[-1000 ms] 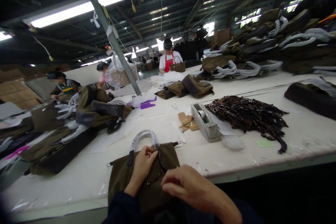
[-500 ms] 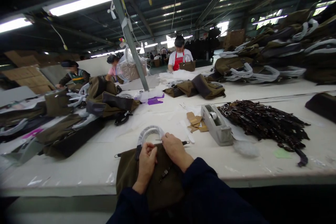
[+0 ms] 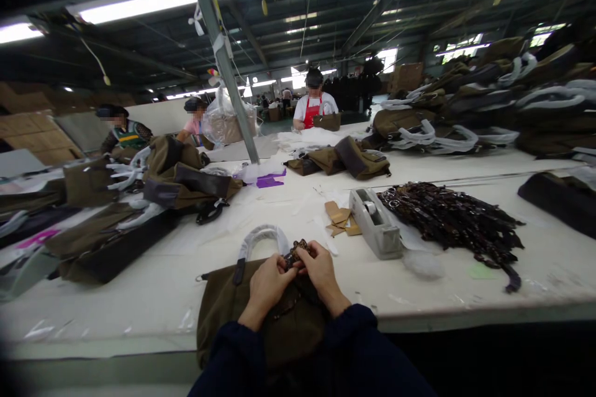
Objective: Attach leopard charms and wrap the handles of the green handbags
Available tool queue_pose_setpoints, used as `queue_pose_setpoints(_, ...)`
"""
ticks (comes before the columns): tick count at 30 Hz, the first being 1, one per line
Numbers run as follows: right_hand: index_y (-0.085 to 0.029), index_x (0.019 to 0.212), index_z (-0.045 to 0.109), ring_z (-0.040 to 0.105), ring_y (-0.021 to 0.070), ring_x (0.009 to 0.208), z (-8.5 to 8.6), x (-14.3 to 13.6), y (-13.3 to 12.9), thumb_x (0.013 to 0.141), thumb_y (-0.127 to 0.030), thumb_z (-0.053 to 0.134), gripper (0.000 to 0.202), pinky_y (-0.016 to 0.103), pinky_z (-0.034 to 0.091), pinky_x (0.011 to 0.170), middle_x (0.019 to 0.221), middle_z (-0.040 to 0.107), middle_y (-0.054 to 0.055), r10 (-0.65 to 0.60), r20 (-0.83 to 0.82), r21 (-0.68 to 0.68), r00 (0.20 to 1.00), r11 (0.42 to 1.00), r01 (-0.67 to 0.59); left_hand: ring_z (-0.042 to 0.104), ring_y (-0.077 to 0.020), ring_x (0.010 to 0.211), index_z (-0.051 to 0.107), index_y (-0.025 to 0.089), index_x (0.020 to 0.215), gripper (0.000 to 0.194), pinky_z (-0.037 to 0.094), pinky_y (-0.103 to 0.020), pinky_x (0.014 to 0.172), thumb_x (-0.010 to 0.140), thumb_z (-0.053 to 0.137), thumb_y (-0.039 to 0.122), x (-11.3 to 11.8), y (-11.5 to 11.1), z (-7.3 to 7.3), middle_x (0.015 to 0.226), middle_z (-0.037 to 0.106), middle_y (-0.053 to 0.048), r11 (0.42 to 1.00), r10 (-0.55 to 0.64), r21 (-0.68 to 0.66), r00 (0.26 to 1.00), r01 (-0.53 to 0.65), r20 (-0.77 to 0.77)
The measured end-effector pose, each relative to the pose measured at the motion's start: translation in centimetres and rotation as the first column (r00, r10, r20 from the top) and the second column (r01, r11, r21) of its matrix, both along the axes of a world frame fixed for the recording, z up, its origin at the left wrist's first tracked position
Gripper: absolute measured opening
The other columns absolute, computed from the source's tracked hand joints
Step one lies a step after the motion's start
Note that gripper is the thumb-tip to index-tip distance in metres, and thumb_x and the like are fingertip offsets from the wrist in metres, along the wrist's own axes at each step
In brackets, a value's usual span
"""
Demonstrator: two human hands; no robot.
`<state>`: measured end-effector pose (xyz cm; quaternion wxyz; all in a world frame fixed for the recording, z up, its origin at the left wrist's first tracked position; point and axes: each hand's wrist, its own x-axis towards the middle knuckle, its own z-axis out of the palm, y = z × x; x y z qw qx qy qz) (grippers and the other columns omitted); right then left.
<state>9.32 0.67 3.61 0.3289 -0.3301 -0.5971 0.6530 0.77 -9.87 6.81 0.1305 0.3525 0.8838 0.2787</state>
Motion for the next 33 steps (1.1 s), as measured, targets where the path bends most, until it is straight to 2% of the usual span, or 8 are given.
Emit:
queue_pose_setpoints(4,-0.018,0.078,0.049,0.067,0.0164,0.058,-0.1,0.9,0.1,0.073,-0.047,0.066,0.034,0.017,0.041,0.038,0.066,0.060,-0.002,0.010,0.009,0.026,1.000,1.000,-0.010,0.062,-0.0228,0.076,0.056,0.021,0.072,0.008,0.036,-0.028,0.064,0.070,0.063,0.024,-0.9,-0.2,-0.4,0.075,0.067,-0.004,0.994,0.023,0.106,0.991,-0.038,0.134)
queue_pose_setpoints(10,-0.016,0.115,0.048,0.056,0.0119,0.042,-0.3,2.0,0.3,0.073,-0.044,0.063,0.052,0.018,0.039,0.039,0.056,0.061,-0.006,0.015,0.025,0.002,1.000,1.000,-0.015,0.065,-0.0170,0.066,0.050,0.020,0.082,0.006,0.045,-0.025,0.060,0.076,0.049,0.022,-1.2,-0.5,-0.4,0.073,0.069,-0.005,0.968,-0.098,0.249,0.908,-0.008,0.407)
queue_pose_setpoints(16,-0.018,0.090,0.051,0.053,0.0108,0.045,-0.3,2.7,-0.6,0.080,-0.044,0.059,0.029,0.019,0.035,0.040,0.061,0.059,-0.004,0.044,0.017,0.023,0.999,0.999,-0.044,0.048,-0.0075,0.036,0.044,0.020,0.090,0.016,0.032,-0.018,0.038,0.078,0.046,0.031,0.2,-0.8,-0.7,0.061,0.060,0.005,0.935,-0.200,0.352,0.763,-0.037,0.614)
queue_pose_setpoints(20,-0.020,0.087,0.056,0.053,0.0118,0.054,0.2,3.4,-2.6,0.086,-0.032,0.055,0.012,0.025,0.042,0.053,0.070,0.059,-0.003,0.094,0.103,0.290,0.990,0.949,-0.121,0.041,-0.0088,0.030,0.048,0.021,0.086,0.026,0.028,-0.020,0.031,0.080,0.050,0.046,0.6,-1.1,-0.5,0.054,0.055,0.006,0.931,-0.215,0.359,0.687,-0.071,0.694)
queue_pose_setpoints(23,-0.020,0.084,0.059,0.056,0.0164,0.067,0.3,3.7,-4.0,0.084,-0.023,0.058,0.003,0.030,0.045,0.065,0.074,0.061,0.000,0.020,0.225,0.495,0.974,0.859,-0.132,0.042,-0.0132,0.030,0.051,0.021,0.081,0.042,0.031,-0.024,0.032,0.084,0.048,0.062,0.9,-1.1,0.1,0.042,0.049,0.005,0.934,-0.236,0.355,0.695,-0.031,0.680)
queue_pose_setpoints(26,-0.020,0.095,0.062,0.060,0.0201,0.080,0.3,4.3,-5.0,0.081,-0.019,0.062,0.014,0.033,0.049,0.074,0.090,0.066,0.004,0.010,0.274,0.582,0.962,0.795,-0.174,0.045,-0.0158,0.031,0.054,0.020,0.083,0.049,0.032,-0.025,0.033,0.079,0.055,0.069,0.9,-1.1,0.0,0.041,0.051,0.004,0.962,-0.185,0.273,0.755,0.009,0.629)
queue_pose_setpoints(31,-0.023,0.119,0.061,0.060,0.0212,0.104,0.8,6.5,-4.7,0.081,-0.022,0.068,0.038,0.030,0.049,0.091,0.114,0.065,0.005,0.146,0.261,0.647,0.954,0.708,-0.285,0.047,-0.0185,0.031,0.057,0.018,0.097,0.050,0.034,-0.025,0.034,0.079,0.055,0.064,-0.6,-0.8,-3.0,0.037,0.052,0.004,0.979,-0.171,0.192,0.808,0.073,0.564)
queue_pose_setpoints(33,-0.023,0.118,0.063,0.062,0.0197,0.097,1.3,8.4,-3.6,0.081,-0.024,0.069,0.038,0.028,0.051,0.085,0.113,0.066,0.004,0.136,0.207,0.632,0.969,0.737,-0.239,0.046,-0.0188,0.029,0.056,0.017,0.101,0.051,0.034,-0.024,0.034,0.077,0.056,0.062,-1.0,-0.8,-4.0,0.033,0.048,0.006,0.977,-0.188,0.194,0.801,0.091,0.568)
